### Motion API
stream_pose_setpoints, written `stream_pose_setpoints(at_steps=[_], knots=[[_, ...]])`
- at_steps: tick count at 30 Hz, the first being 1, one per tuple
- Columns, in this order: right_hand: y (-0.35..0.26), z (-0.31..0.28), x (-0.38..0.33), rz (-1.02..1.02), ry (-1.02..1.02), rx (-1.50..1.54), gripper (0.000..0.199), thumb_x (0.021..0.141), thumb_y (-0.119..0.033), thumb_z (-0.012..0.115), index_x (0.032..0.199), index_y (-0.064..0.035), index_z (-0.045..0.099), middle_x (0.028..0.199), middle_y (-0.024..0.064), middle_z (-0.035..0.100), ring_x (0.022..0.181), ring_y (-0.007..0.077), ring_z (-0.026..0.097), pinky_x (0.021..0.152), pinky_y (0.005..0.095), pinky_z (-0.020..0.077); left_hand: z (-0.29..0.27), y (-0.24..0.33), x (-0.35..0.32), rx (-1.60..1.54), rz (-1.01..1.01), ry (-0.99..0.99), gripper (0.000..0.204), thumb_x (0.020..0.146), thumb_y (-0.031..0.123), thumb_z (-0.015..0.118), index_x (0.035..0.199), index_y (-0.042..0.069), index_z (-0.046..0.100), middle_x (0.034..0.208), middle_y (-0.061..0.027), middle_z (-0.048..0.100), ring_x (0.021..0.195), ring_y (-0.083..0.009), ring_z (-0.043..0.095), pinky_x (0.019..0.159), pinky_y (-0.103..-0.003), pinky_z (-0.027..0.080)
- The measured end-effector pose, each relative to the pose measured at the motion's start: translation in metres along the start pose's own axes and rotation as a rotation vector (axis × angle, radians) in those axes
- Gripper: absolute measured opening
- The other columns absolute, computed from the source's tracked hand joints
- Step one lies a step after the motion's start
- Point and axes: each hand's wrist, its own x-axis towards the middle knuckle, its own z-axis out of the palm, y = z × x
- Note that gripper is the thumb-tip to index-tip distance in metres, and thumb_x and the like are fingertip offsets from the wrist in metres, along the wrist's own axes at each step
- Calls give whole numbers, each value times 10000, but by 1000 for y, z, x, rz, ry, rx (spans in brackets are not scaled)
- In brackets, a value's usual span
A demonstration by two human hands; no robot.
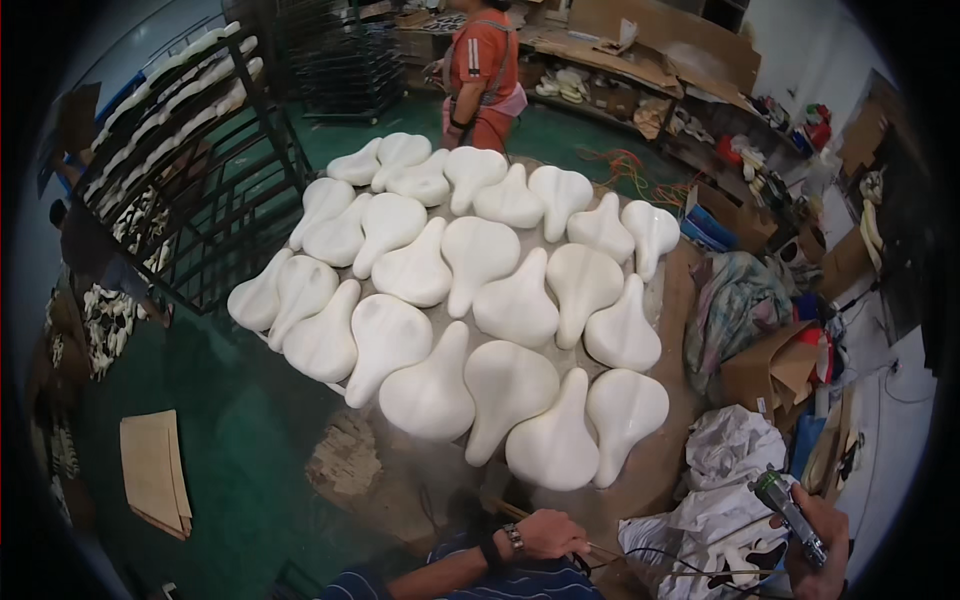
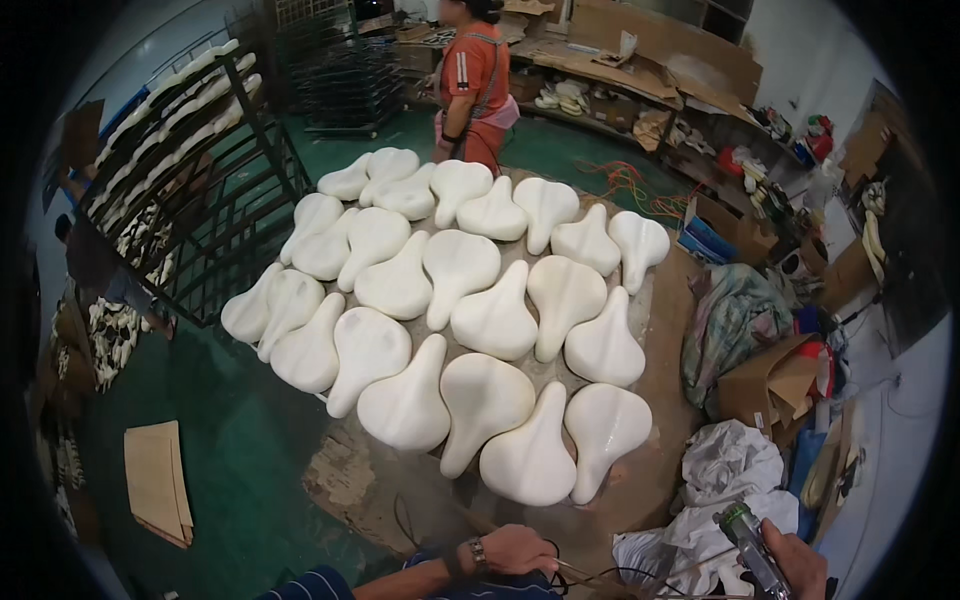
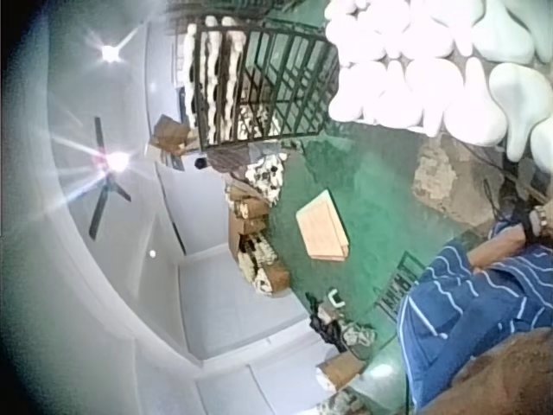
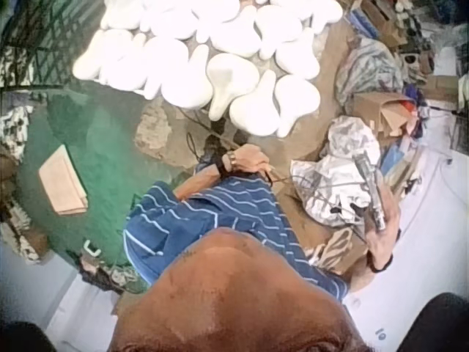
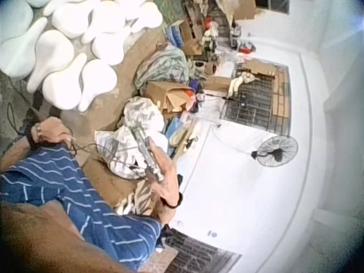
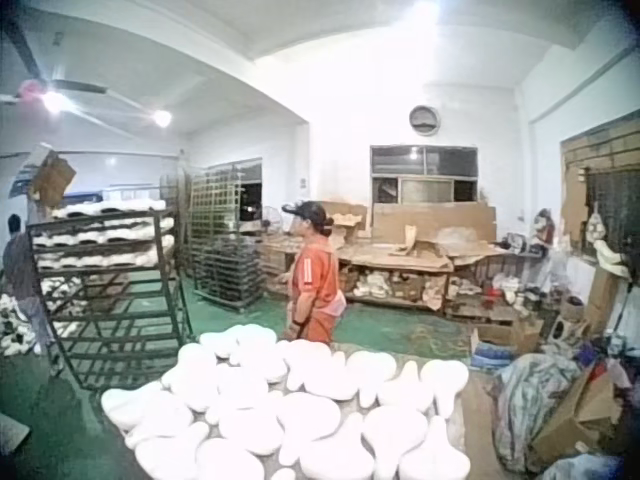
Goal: Applying glue to bicycle seat foam components using a spray gun and organizing them on drying racks.
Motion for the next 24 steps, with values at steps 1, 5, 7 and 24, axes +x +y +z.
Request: stream_pose_setpoints(at_steps=[1, 5, 7, 24], knots=[[2, 2, 2, 20, 5, -3, 507, 875, -167, 638, 1332, 44, 580, 1320, 222, 629, 1249, 329, 577, 1087, 409, 383, 4, -4, 2, 12, -2, 9, 376, 982, 438, 527, 892, 116, 698, 806, -172, 684, 801, -399, 650, 714, -506, 493], [18, 16, 13, -190, 94, -75, 566, 810, -91, 562, 1368, 3, 555, 898, 197, 699, 782, 304, 676, 737, 364, 509, 6, -8, 9, 63, -87, -32, 382, 995, 425, 504, 905, 110, 699, 857, -162, 697, 825, -401, 662, 726, -500, 510], [-6, 13, 1, -24, 86, -224, 633, 724, 0, 574, 1355, 46, 555, 898, 207, 681, 763, 315, 667, 715, 348, 498, -10, 0, 12, 113, 167, -13, 454, 991, 481, 504, 884, 86, 701, 806, -173, 695, 767, -386, 674, 670, -480, 528], [4, 17, 70, 56, 315, -212, 521, 771, -11, 750, 1279, 25, 641, 943, 163, 711, 805, 217, 669, 777, 303, 508, -25, 3, 1, 94, 64, 59, 497, 973, 485, 548, 714, 78, 670, 629, -155, 633, 631, -362, 646, 592, -463, 501]])
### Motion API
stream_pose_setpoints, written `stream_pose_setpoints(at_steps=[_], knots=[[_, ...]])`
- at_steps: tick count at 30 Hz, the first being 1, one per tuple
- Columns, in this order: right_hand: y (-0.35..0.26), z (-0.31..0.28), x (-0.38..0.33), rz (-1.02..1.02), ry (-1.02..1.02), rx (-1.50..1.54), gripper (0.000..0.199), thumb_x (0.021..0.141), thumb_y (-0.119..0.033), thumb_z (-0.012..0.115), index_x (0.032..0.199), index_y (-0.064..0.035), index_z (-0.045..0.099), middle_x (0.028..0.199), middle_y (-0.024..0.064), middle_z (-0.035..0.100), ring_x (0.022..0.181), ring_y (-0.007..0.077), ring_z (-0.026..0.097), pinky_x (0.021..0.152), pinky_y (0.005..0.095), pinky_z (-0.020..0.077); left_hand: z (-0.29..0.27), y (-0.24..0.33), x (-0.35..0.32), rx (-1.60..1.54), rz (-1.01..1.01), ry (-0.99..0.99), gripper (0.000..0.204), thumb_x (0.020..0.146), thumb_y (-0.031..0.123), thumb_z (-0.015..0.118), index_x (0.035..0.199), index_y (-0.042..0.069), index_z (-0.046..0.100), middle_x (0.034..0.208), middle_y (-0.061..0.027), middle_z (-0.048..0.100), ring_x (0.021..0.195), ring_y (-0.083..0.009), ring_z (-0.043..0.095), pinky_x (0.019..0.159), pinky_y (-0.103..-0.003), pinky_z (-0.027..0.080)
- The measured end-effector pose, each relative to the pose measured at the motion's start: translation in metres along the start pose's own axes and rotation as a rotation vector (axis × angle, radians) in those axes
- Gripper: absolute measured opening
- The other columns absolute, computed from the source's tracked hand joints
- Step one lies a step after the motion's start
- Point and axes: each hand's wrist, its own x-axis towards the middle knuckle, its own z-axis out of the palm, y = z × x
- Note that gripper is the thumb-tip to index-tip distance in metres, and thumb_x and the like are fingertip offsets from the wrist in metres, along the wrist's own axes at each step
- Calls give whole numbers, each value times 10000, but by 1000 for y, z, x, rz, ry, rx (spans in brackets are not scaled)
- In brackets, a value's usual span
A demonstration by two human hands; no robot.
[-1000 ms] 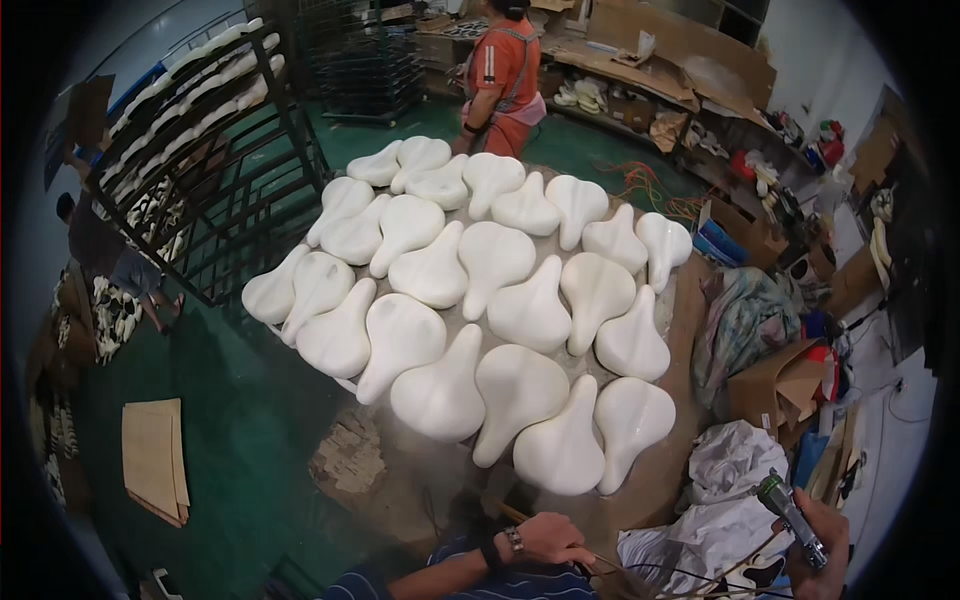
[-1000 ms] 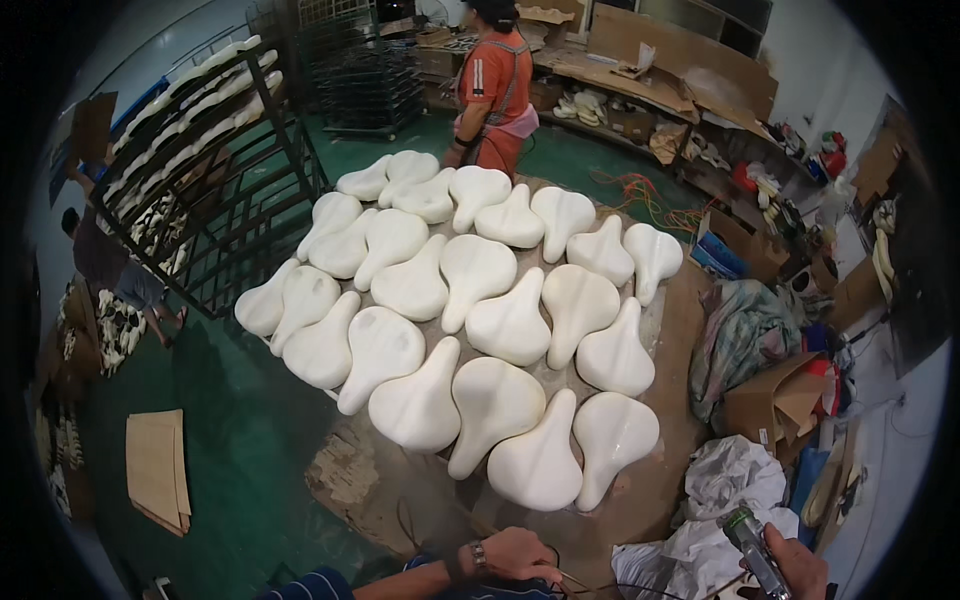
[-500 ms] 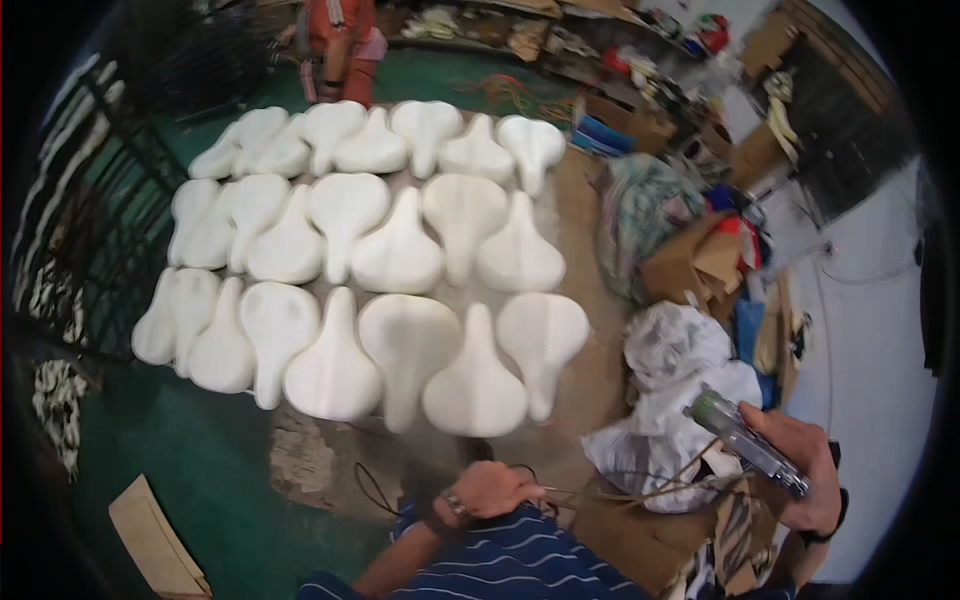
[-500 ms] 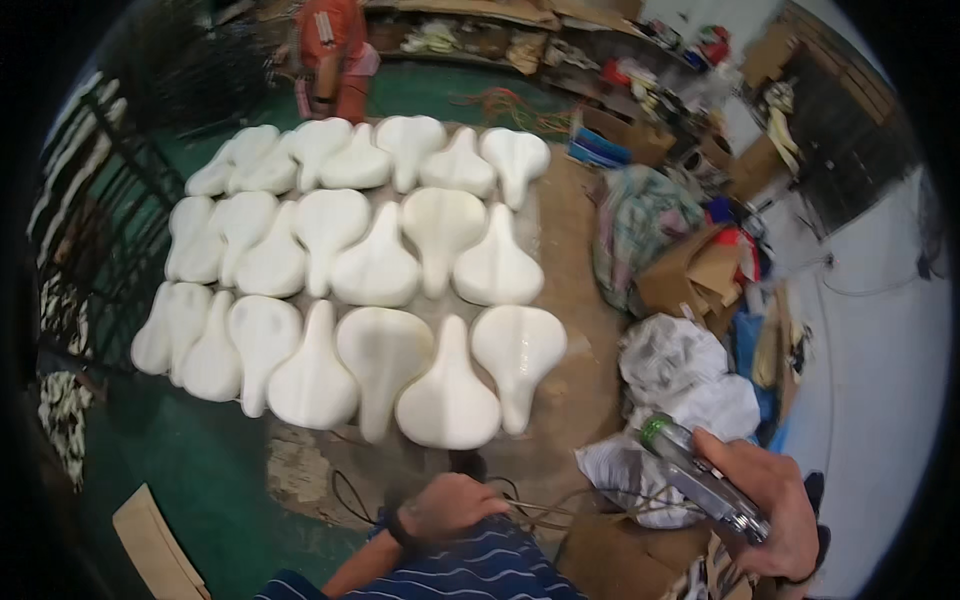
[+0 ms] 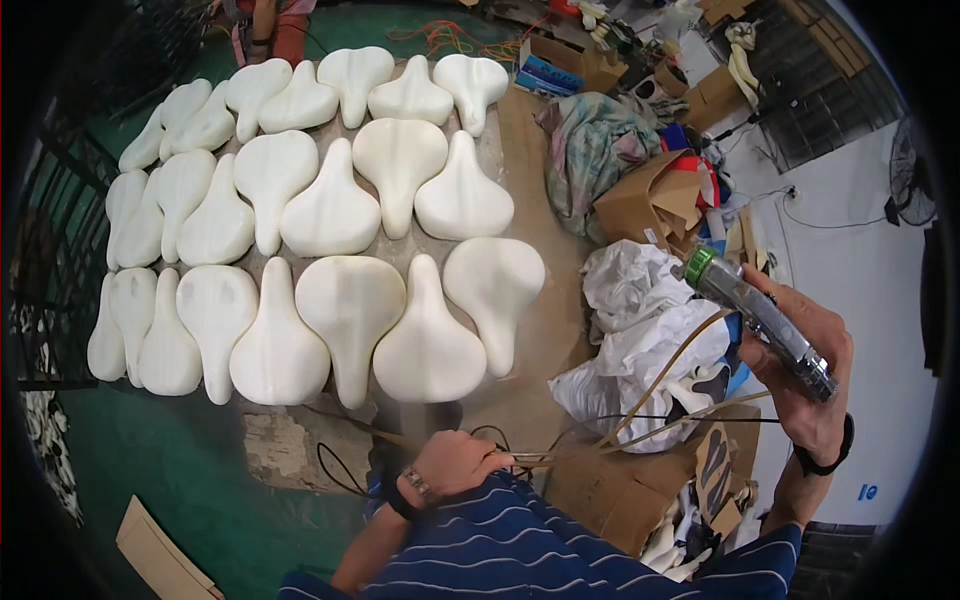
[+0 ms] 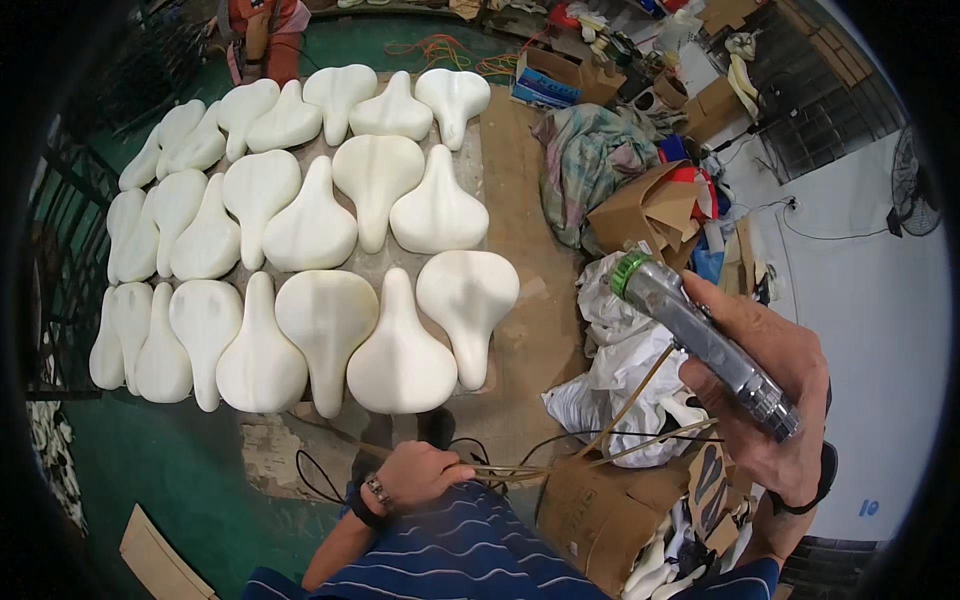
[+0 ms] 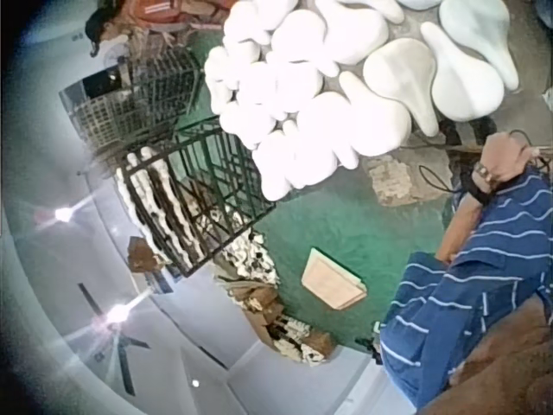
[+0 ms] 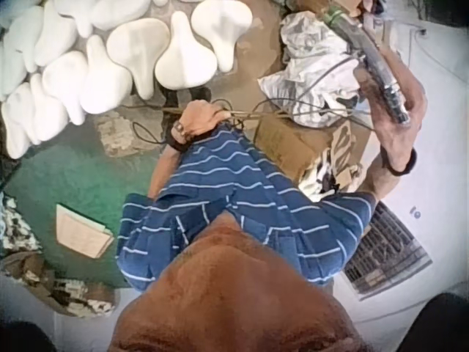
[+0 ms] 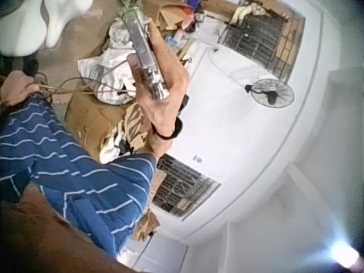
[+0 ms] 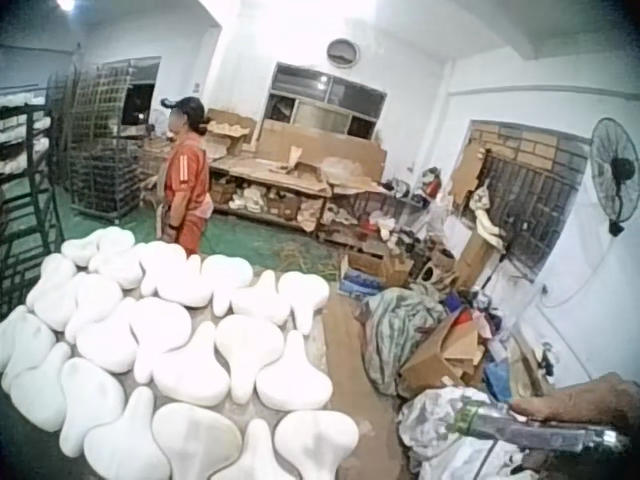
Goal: Applying glue to bicycle seat foam components using a spray gun and organizing them on drying racks.
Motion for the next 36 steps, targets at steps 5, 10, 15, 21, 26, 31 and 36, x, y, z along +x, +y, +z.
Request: stream_pose_setpoints(at_steps=[5, 10, 15, 21, 26, 31, 36], knots=[[3, 2, -2, -147, -86, -41, 549, 720, 14, 746, 1260, 32, 647, 930, 159, 710, 773, 211, 662, 752, 308, 510, -4, -2, 0, 35, -17, -41, 490, 977, 482, 544, 729, 90, 701, 629, -144, 636, 631, -356, 643, 597, -458, 503], [1, 1, -2, 70, 20, -44, 541, 687, 36, 704, 1226, 30, 668, 893, 162, 691, 757, 223, 660, 731, 297, 506, -5, -6, 0, 13, 26, -45, 499, 981, 486, 533, 743, 88, 717, 642, -143, 642, 637, -355, 642, 609, -452, 505], [5, 8, -7, -53, 27, -52, 565, 661, 11, 694, 1224, 44, 665, 837, 170, 672, 703, 240, 643, 698, 303, 496, -7, -6, 2, 22, -9, -105, 498, 981, 491, 530, 765, 88, 727, 648, -151, 643, 640, -358, 641, 614, -462, 501], [0, 1, -7, -66, -135, -13, 570, 664, 10, 691, 1233, 49, 659, 851, 179, 682, 717, 262, 660, 706, 304, 501, -8, -7, 1, 26, -10, -110, 498, 983, 493, 521, 775, 93, 731, 652, -153, 645, 644, -364, 641, 621, -474, 499], [1, 10, -6, -99, -46, -44, 579, 653, 20, 668, 1231, 49, 662, 836, 174, 677, 711, 277, 670, 707, 295, 502, -9, -5, -1, 32, 17, -78, 505, 986, 496, 513, 769, 95, 730, 657, -153, 647, 644, -358, 641, 620, -466, 495], [0, 16, -8, -115, -8, -25, 660, 574, -29, 631, 1224, 85, 649, 785, 187, 632, 675, 282, 651, 698, 288, 485, -4, -9, -4, 54, 0, -86, 513, 985, 499, 513, 758, 90, 723, 663, -154, 653, 649, -354, 646, 629, -459, 502], [-12, 8, -2, -83, -248, 25, 566, 666, 37, 691, 1229, 70, 651, 831, 207, 654, 715, 288, 652, 731, 306, 501, -11, -2, -2, 21, -8, -93, 513, 986, 489, 513, 753, 74, 704, 663, -171, 643, 664, -366, 644, 628, -470, 496]])
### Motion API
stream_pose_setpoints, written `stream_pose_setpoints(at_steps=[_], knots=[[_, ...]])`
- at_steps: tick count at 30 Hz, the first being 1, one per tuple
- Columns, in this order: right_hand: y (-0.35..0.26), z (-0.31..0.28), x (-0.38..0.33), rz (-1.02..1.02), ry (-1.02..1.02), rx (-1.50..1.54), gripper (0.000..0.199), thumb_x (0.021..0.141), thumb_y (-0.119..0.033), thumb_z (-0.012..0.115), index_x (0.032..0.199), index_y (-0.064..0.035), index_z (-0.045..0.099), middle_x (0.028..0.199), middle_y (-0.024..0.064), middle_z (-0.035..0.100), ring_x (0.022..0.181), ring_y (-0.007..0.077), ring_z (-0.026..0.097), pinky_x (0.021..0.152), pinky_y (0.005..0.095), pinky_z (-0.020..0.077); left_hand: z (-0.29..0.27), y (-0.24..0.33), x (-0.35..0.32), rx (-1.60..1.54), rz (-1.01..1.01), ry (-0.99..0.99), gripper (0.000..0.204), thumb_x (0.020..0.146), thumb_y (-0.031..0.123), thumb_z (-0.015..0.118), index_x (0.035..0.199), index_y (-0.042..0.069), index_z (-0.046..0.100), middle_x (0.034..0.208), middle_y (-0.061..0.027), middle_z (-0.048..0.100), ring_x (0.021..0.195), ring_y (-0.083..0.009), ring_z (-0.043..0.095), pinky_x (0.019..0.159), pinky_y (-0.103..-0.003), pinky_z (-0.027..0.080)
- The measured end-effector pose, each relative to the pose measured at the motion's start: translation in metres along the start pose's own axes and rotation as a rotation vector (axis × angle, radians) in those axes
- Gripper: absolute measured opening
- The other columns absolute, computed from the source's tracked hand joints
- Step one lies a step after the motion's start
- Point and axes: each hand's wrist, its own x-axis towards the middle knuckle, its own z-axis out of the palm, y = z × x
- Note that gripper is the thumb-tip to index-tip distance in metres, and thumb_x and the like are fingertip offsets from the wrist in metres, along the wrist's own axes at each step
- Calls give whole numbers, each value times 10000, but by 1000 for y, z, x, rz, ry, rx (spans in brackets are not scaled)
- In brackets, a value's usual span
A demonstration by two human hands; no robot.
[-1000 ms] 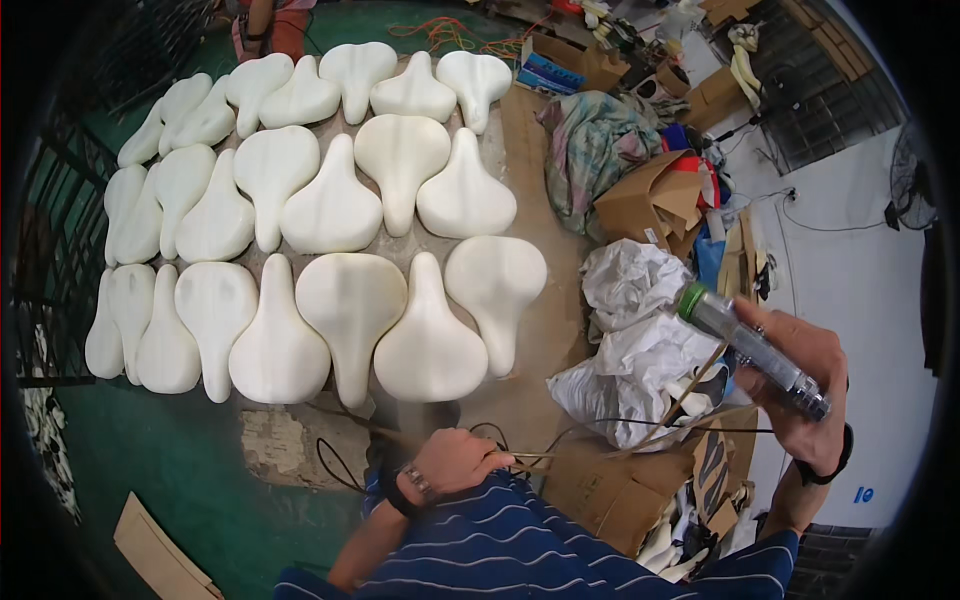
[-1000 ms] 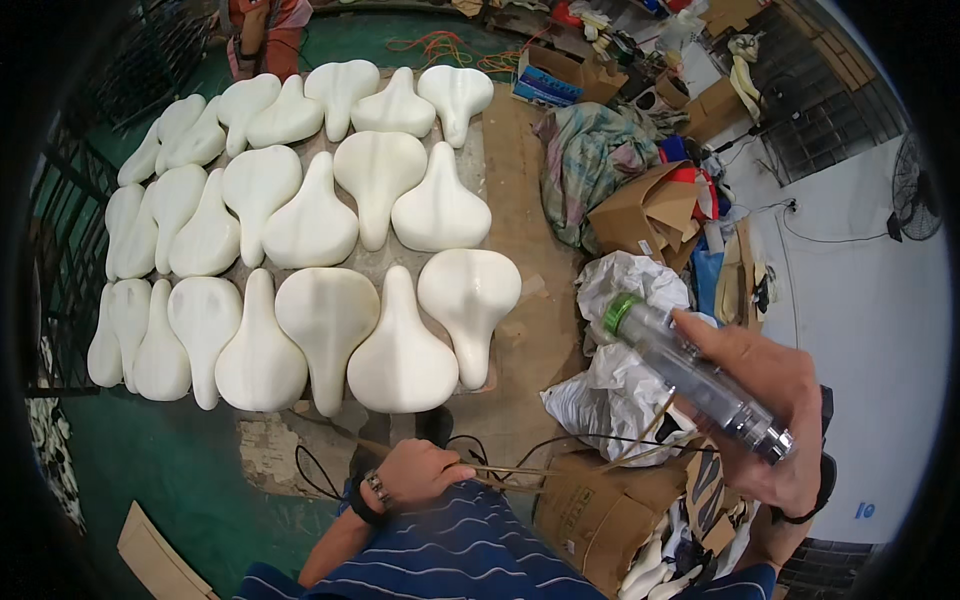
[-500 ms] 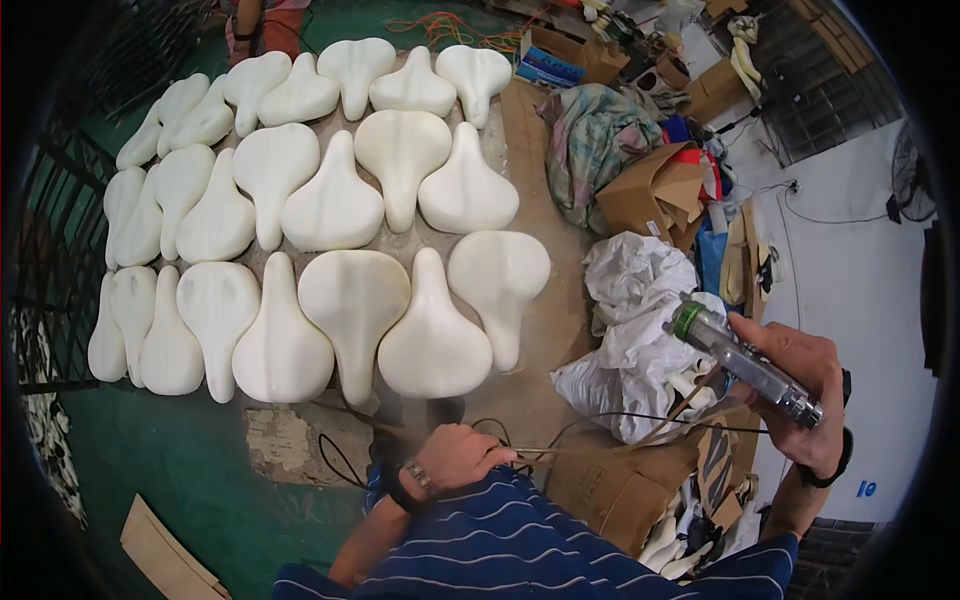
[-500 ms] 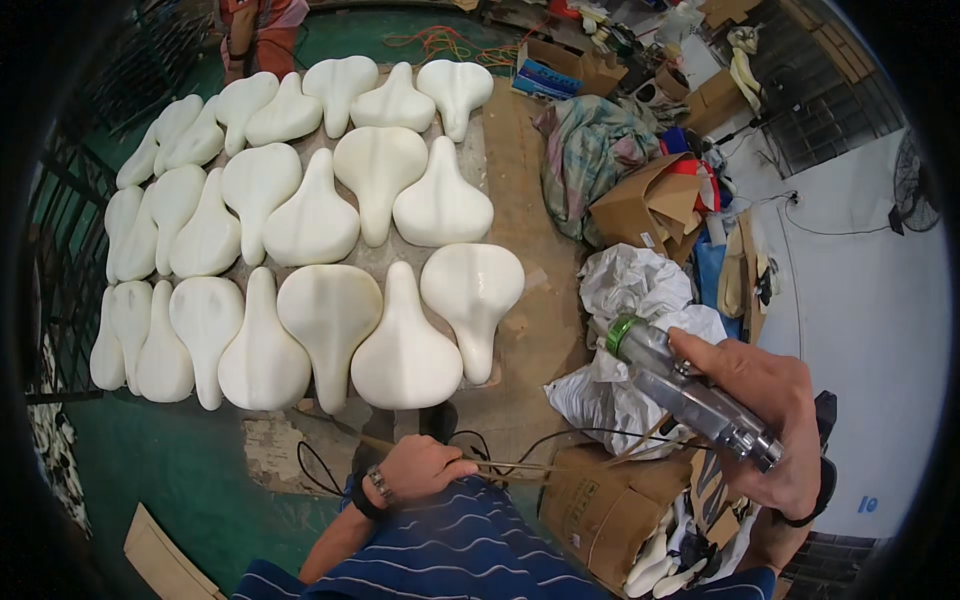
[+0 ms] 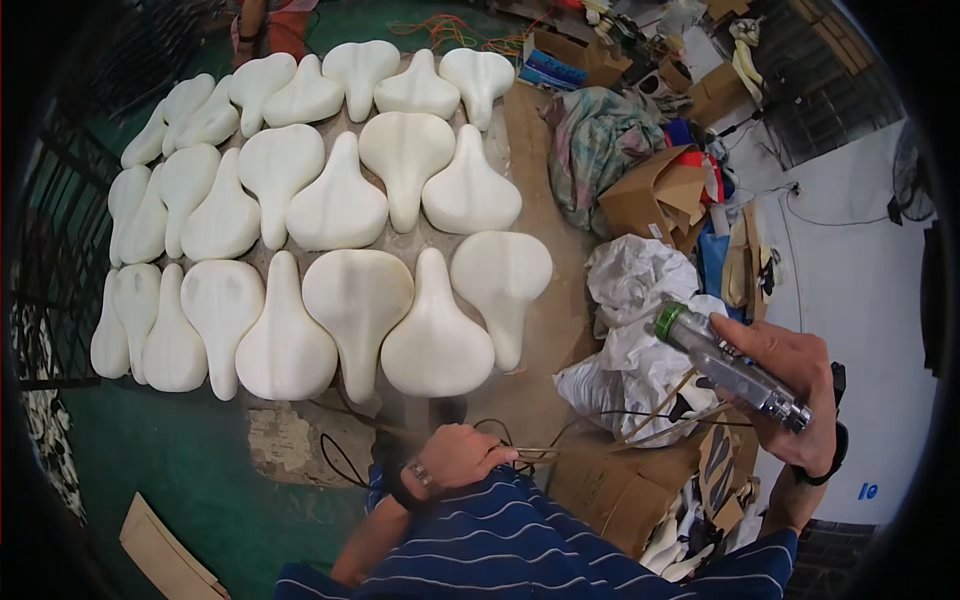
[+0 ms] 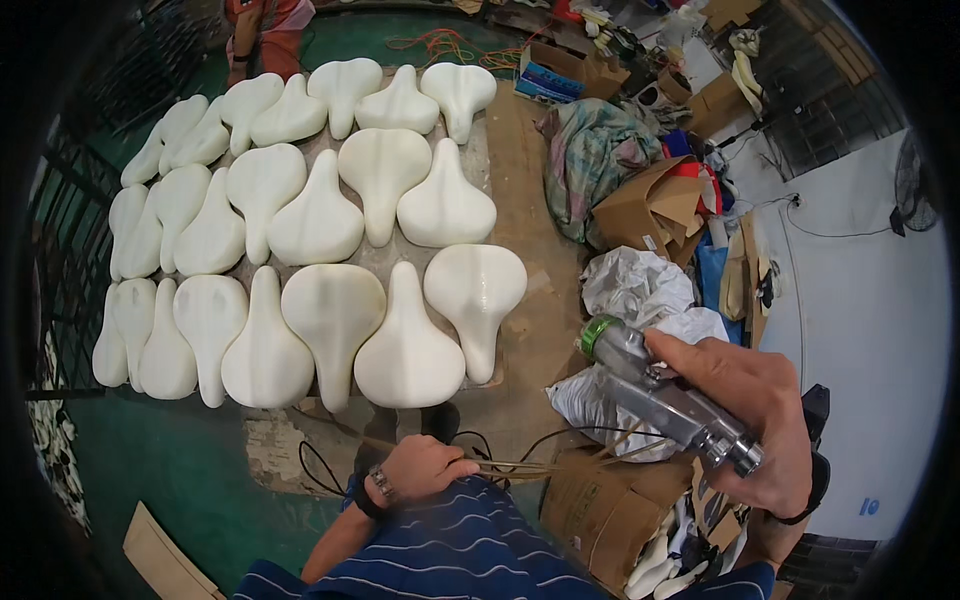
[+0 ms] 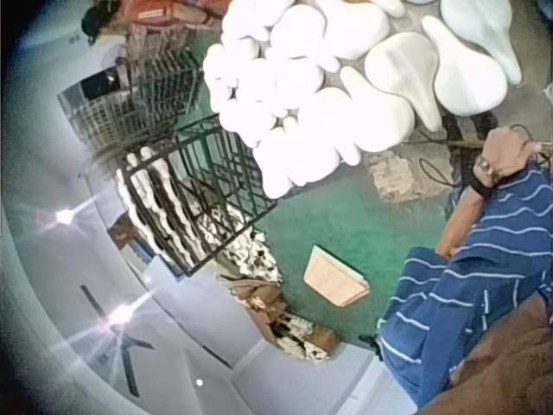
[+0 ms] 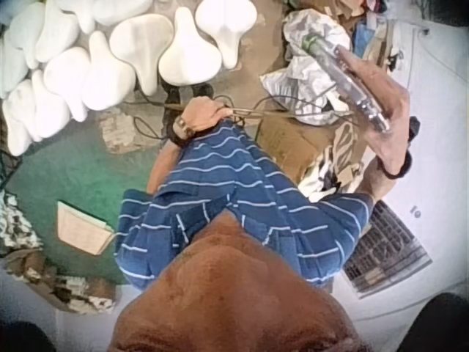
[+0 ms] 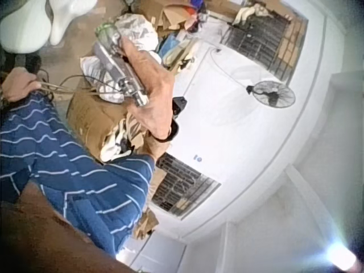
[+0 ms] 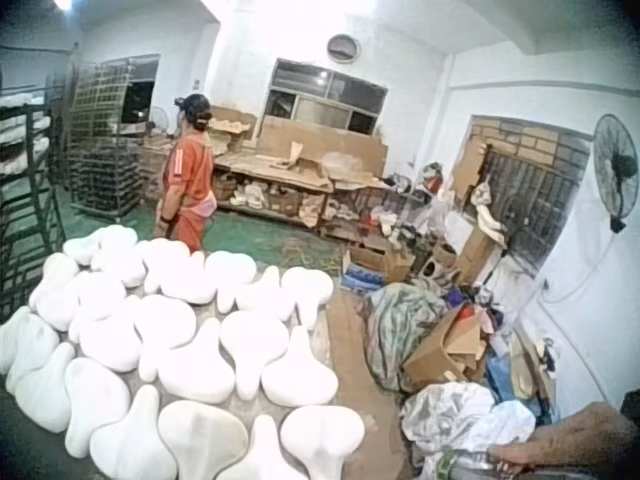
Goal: Applying glue to bicycle seat foam components using a spray gun and organizing them on drying racks.
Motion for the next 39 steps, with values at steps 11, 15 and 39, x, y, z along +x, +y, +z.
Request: stream_pose_setpoints(at_steps=[11, 15, 39], knots=[[18, 6, -9, -28, 235, -79, 541, 704, 25, 684, 1244, 33, 658, 923, 174, 707, 772, 221, 661, 745, 310, 511, -1, 0, -3, -32, -30, -10, 526, 990, 486, 505, 763, 49, 689, 665, -185, 634, 677, -389, 634, 635, -486, 485], [9, 3, -9, 1, 84, -45, 593, 644, -62, 669, 1226, 52, 659, 784, 155, 641, 638, 247, 601, 655, 312, 470, 0, 1, -1, -25, -25, -6, 534, 992, 490, 503, 751, 48, 682, 657, -180, 631, 669, -388, 633, 628, -484, 486], [-17, 11, 35, -121, 22, -2, 854, 658, -541, 668, 1254, 70, 658, 784, 156, 655, 676, 236, 666, 647, 312, 498, -10, -7, 5, -37, -10, -14, 537, 1009, 485, 474, 763, 57, 685, 653, -171, 628, 663, -383, 632, 622, -474, 482]])
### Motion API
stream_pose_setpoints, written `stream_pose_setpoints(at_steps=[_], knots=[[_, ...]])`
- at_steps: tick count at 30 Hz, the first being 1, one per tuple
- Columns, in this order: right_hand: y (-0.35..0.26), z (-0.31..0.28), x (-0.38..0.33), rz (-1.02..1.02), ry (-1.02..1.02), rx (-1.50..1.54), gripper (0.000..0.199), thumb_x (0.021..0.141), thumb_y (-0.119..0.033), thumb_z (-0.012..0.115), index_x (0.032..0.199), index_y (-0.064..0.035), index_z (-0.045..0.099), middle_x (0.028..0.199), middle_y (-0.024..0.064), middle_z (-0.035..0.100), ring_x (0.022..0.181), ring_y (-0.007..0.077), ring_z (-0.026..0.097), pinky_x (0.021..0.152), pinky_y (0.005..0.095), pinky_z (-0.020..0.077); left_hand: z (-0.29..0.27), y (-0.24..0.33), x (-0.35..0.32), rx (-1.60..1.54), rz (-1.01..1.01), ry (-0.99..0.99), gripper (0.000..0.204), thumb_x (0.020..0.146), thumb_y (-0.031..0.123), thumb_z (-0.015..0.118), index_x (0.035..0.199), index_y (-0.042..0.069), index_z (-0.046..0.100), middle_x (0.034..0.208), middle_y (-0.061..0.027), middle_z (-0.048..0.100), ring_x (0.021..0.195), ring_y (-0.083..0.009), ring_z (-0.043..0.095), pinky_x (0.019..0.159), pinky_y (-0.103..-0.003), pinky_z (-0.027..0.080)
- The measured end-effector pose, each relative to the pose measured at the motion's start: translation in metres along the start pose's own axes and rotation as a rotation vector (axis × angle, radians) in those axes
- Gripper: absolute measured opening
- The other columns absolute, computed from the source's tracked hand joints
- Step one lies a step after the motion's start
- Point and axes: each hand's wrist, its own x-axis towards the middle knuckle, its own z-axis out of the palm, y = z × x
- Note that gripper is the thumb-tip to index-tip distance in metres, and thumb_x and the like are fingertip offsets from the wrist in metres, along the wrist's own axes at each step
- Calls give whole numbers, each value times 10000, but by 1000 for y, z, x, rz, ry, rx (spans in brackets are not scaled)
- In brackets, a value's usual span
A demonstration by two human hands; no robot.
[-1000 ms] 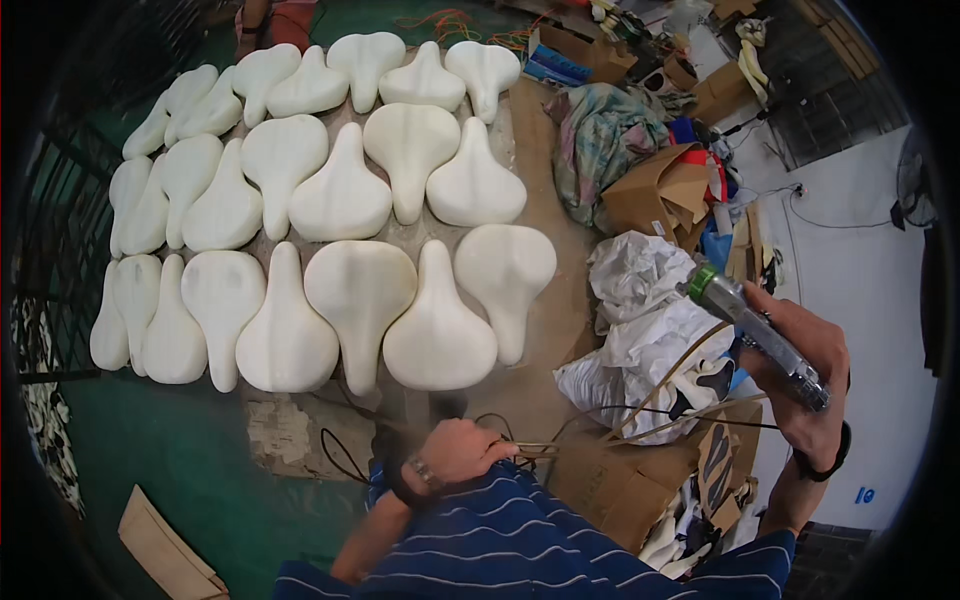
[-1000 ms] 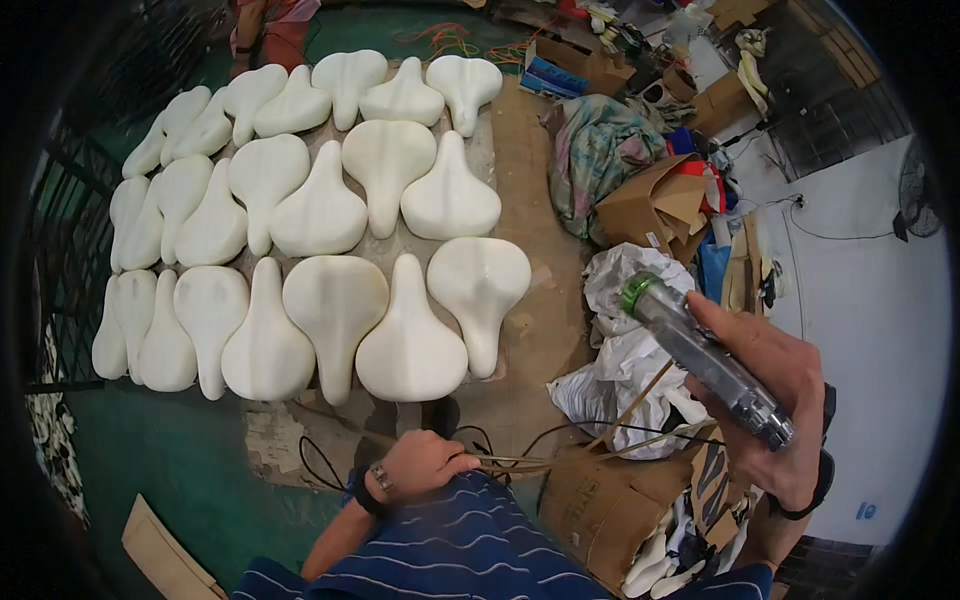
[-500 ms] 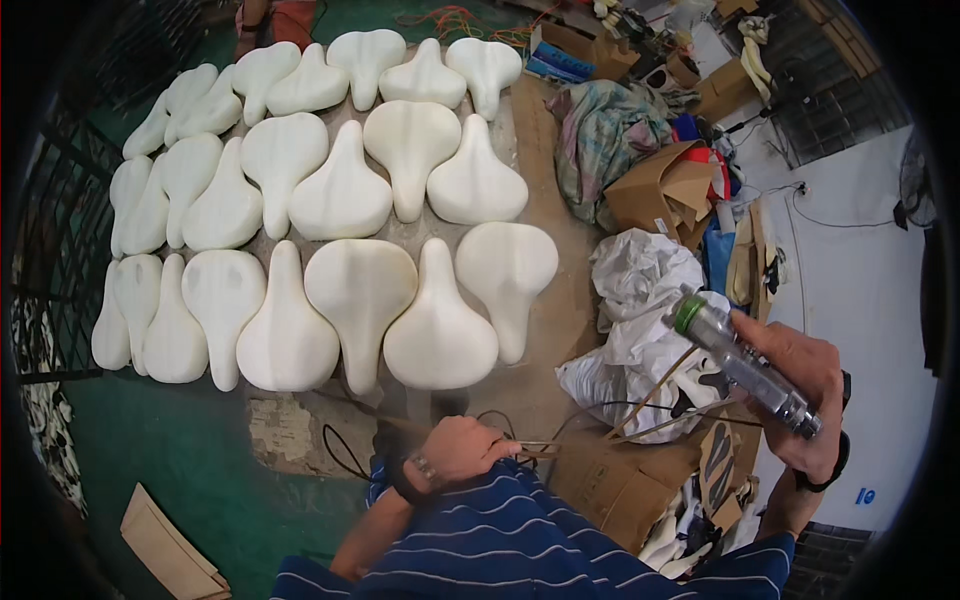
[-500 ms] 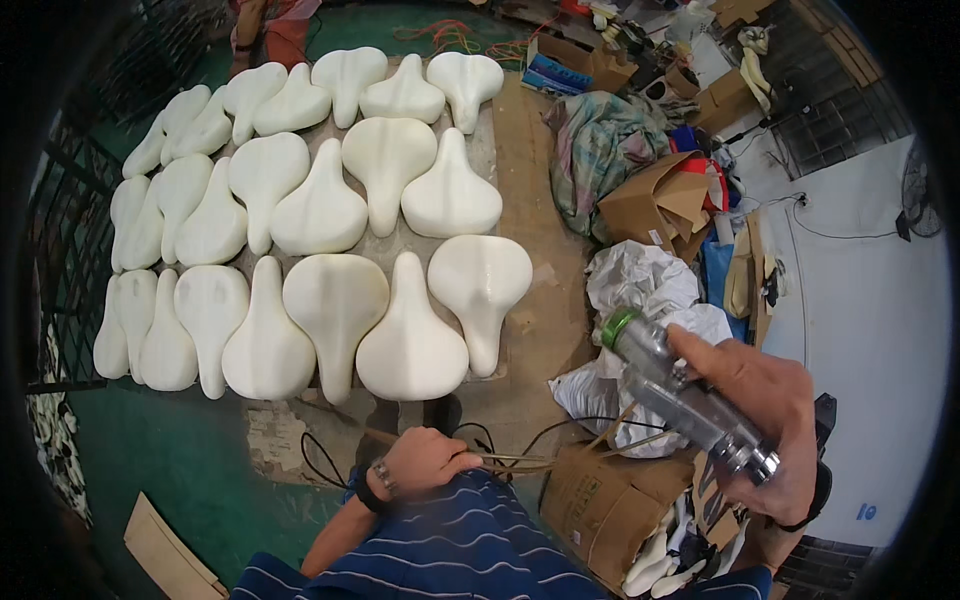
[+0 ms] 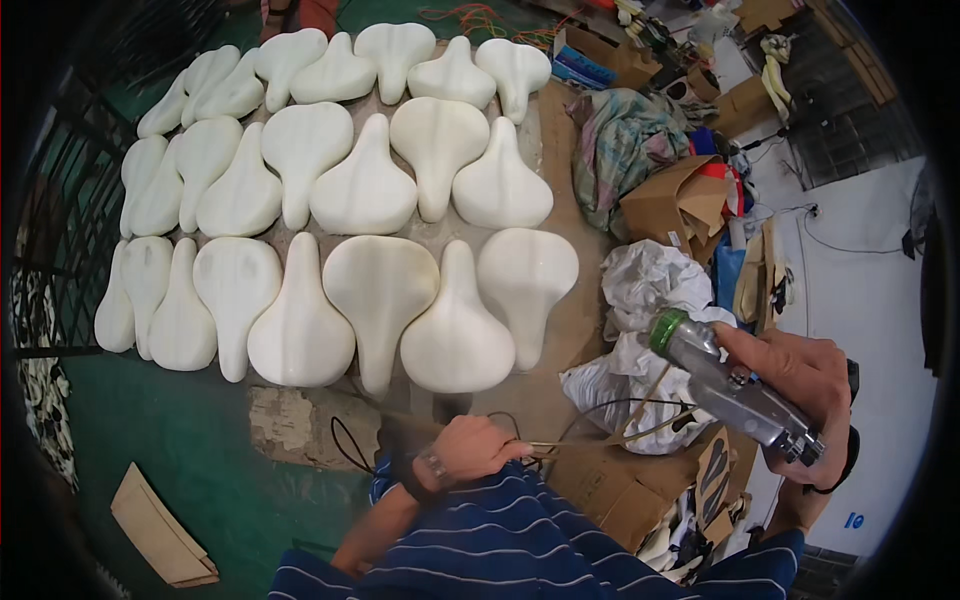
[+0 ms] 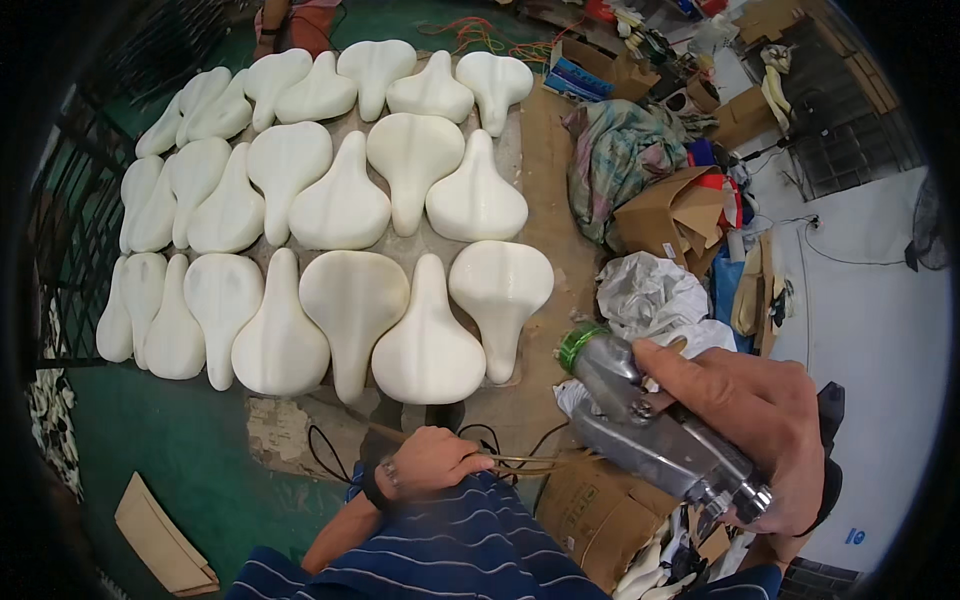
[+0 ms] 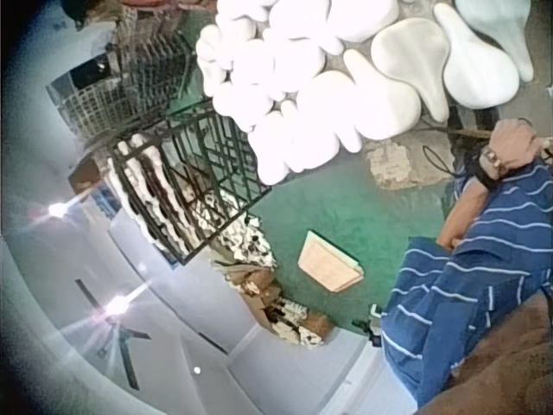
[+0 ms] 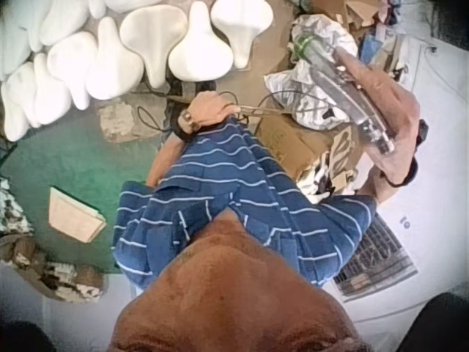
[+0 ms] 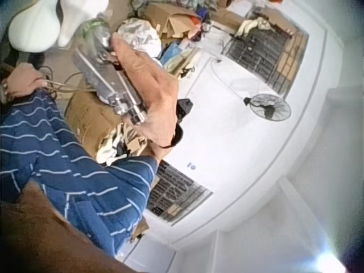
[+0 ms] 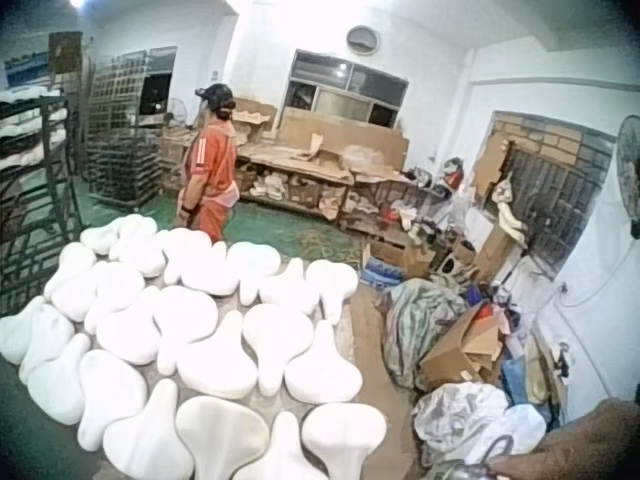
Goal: Applying glue to bicycle seat foam components using a spray gun and organizing them on drying racks.
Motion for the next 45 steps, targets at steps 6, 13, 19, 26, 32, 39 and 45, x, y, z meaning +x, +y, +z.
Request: stream_pose_setpoints(at_steps=[6, 13, 19, 26, 32, 39, 45], knots=[[-2, 3, 27, -96, 67, -127, 578, 730, -167, 755, 1258, 50, 660, 775, 148, 662, 654, 205, 673, 619, 301, 510, -10, -3, -3, -22, -35, -10, 549, 1011, 491, 467, 764, 53, 689, 654, -175, 630, 658, -384, 631, 620, -475, 482], [-10, 4, 41, -124, -27, -43, 639, 678, -180, 782, 1283, -8, 669, 787, 132, 673, 634, 202, 659, 581, 334, 501, -17, -4, -4, -42, -23, 3, 524, 1009, 485, 474, 800, 68, 713, 680, -176, 643, 677, -385, 634, 638, -476, 489], [-18, 3, 53, -129, -152, -88, 692, 652, -141, 747, 1321, -2, 636, 835, 156, 695, 709, 255, 698, 660, 372, 543, -12, -14, -4, -76, 4, 86, 535, 984, 517, 509, 740, 89, 717, 658, -164, 635, 644, -384, 630, 601, -479, 488], [-22, 12, 63, -136, -23, -119, 625, 706, -32, 699, 1329, -43, 643, 865, 148, 702, 726, 249, 697, 659, 350, 537, -16, -15, -8, -63, -17, 69, 536, 988, 523, 500, 759, 90, 717, 662, -162, 635, 650, -376, 636, 599, -477, 491], [-19, 6, 67, -77, 2, -168, 685, 640, -77, 664, 1314, 35, 620, 842, 178, 656, 714, 253, 658, 685, 333, 510, -20, -18, -5, -14, -31, 26, 522, 986, 517, 505, 767, 94, 719, 674, -154, 646, 657, -362, 646, 604, -464, 502], [-6, 6, 69, -125, -32, -134, 791, 540, -191, 596, 1284, 78, 607, 850, 205, 649, 711, 353, 644, 695, 330, 499, -27, -30, -20, -16, -58, 90, 491, 995, 491, 493, 791, 121, 742, 721, -133, 677, 687, -347, 666, 615, -445, 512], [-2, 16, 6, 70, 275, -71, 443, 824, -105, 734, 1238, 25, 644, 1020, 168, 666, 969, 307, 631, 901, 351, 476, -5, -32, 2, -32, -50, -96, 571, 992, 554, 459, 847, 74, 731, 832, -193, 703, 809, -416, 667, 728, -505, 517]])
